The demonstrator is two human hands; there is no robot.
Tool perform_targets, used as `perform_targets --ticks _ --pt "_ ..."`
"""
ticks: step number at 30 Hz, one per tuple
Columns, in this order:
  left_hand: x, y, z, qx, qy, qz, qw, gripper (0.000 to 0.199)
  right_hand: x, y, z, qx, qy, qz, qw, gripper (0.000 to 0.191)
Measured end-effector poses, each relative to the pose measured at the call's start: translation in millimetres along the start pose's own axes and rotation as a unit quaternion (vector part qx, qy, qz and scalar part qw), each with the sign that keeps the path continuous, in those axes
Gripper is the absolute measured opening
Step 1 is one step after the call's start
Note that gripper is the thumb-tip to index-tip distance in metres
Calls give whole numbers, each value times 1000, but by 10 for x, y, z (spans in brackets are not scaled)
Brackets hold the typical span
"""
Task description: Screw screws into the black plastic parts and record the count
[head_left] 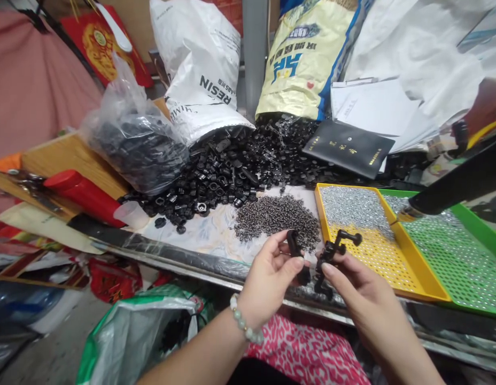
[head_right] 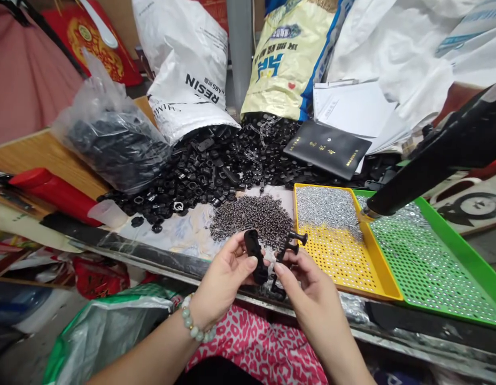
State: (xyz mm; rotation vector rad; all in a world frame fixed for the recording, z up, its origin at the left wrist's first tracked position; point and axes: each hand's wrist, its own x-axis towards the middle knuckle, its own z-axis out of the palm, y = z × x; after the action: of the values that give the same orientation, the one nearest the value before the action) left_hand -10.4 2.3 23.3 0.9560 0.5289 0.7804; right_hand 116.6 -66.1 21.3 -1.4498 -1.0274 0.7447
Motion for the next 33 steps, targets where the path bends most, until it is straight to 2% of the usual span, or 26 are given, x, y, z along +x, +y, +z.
perform_targets --ticks 8,12,18,22,33 --pt "-21 18 37 21 1 13 1000 43 -22 29 17 -13 -9 -6 1000 27" --pt "-36 21 36 47 -8 39 998 37 2 42 59 -21 4 -14 1000 27" --pt "-91 -16 10 152 3 83 985 47 14 31 137 -29 12 -35 999 24" --pt "-126 -23 -17 195 -8 62 979 46 7 35 189 22 12 -34 999 20" --pt "-170 -31 -44 201 -29 4 979 46 3 95 166 72 20 -23 997 19"
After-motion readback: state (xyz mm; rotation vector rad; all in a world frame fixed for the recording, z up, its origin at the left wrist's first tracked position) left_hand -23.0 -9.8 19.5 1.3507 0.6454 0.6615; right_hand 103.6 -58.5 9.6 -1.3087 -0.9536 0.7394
